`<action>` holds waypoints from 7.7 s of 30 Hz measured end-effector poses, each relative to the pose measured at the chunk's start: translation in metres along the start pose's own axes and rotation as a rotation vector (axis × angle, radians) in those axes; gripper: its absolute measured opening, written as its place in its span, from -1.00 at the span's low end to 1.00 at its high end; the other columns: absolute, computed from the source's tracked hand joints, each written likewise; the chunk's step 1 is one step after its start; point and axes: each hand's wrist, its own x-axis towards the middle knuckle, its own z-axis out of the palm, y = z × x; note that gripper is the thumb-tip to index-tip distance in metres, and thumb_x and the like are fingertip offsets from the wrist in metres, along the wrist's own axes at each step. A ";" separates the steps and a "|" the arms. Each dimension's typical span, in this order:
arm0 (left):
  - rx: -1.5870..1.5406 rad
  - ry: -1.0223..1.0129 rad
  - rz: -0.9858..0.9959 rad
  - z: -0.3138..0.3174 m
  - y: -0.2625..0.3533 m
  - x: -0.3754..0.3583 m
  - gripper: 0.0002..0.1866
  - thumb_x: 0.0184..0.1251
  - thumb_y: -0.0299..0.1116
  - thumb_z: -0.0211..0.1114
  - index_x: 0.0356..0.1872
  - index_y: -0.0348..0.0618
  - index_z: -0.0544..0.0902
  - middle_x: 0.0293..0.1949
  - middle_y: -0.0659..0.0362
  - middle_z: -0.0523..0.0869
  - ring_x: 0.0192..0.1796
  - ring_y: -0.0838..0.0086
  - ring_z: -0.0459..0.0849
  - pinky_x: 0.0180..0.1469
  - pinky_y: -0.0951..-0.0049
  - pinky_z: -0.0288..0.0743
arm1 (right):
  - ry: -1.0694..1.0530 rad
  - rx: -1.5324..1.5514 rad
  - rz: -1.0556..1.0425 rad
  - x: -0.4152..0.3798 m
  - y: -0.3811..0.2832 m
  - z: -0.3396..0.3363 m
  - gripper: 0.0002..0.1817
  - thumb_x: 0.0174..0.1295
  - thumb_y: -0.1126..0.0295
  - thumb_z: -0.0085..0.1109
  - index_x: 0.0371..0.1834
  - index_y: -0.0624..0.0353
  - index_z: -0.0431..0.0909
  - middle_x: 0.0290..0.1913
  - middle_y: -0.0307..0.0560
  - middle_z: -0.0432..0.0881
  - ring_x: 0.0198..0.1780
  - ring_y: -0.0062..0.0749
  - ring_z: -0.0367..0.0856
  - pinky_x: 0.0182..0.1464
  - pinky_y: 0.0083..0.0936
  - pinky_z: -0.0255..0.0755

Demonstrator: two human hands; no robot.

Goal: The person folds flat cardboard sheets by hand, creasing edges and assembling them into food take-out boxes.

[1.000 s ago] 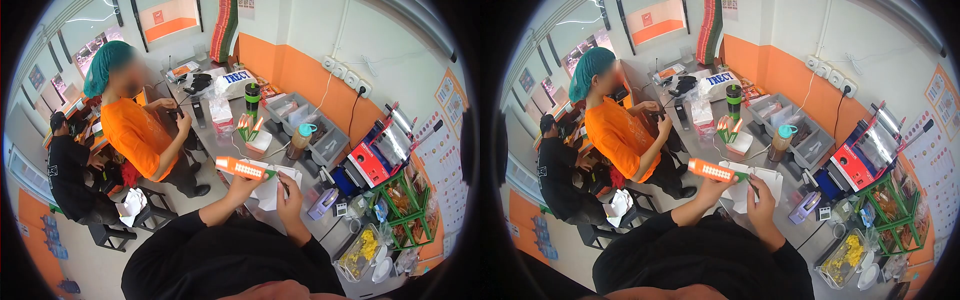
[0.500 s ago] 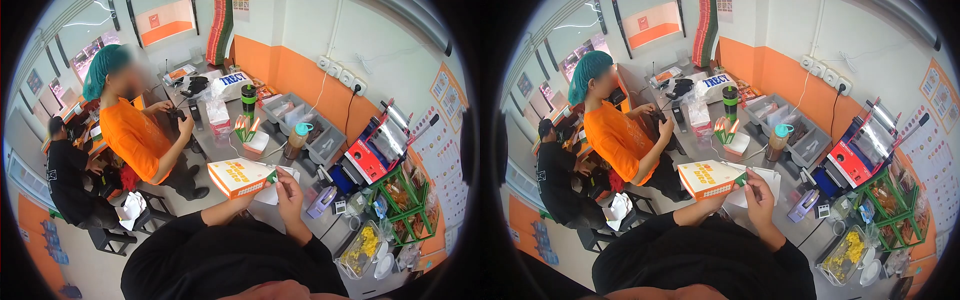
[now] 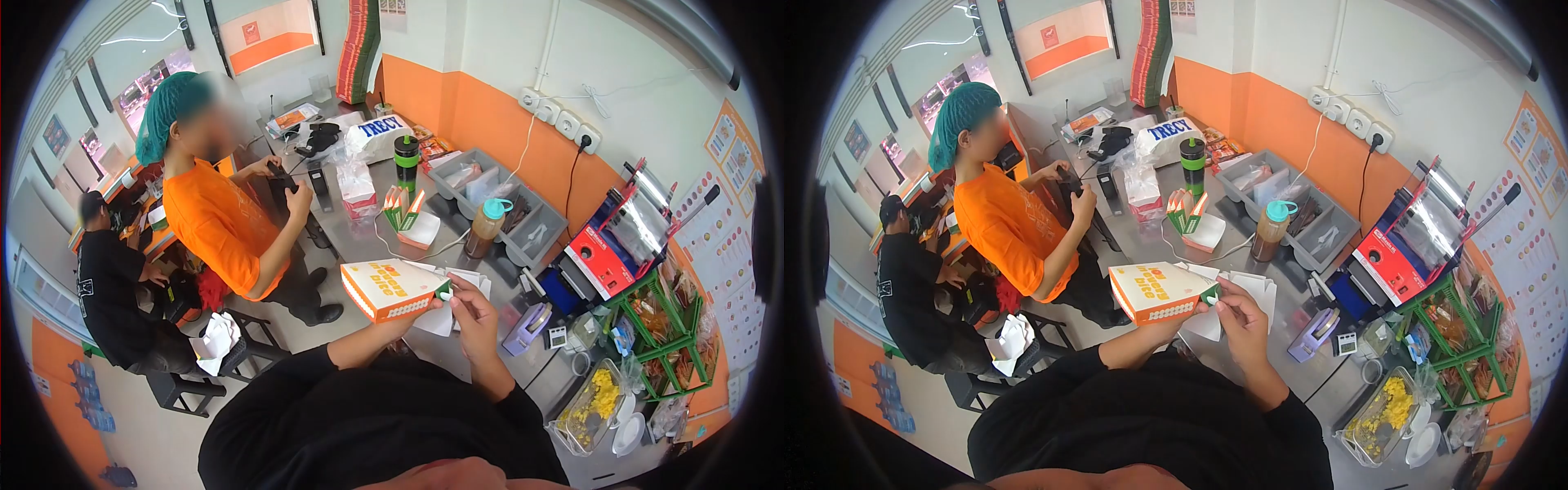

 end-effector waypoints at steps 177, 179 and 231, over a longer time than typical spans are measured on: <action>-0.184 0.053 -0.110 0.008 0.017 -0.006 -0.89 0.43 -0.52 0.21 -0.15 -0.34 0.64 -0.22 0.17 0.74 -0.17 0.62 0.69 -0.05 0.59 0.56 | -0.076 -0.524 -0.179 0.019 -0.014 0.004 -0.87 0.25 0.64 0.16 -0.18 0.25 0.52 0.01 -0.12 0.42 0.03 -0.48 0.54 -0.09 -0.57 0.65; -0.190 0.057 -0.114 0.011 0.021 -0.006 -0.89 0.43 -0.52 0.21 -0.15 -0.33 0.64 -0.24 0.17 0.74 -0.18 0.62 0.69 -0.06 0.61 0.56 | -0.081 -0.585 -0.200 0.017 -0.024 0.010 -0.89 0.24 0.63 0.18 -0.19 0.25 0.54 0.01 -0.11 0.43 0.03 -0.46 0.55 -0.10 -0.57 0.66; -0.892 0.096 -0.567 -0.042 0.015 0.025 -0.57 0.57 -0.19 -0.03 0.29 -0.23 0.44 0.18 -0.09 0.61 0.17 0.13 0.64 0.24 0.06 0.53 | -0.537 -0.699 -0.252 0.014 -0.019 -0.034 -0.18 -0.17 0.19 0.62 0.29 -0.01 0.53 0.46 0.03 0.30 0.52 0.02 0.17 0.48 -0.15 0.11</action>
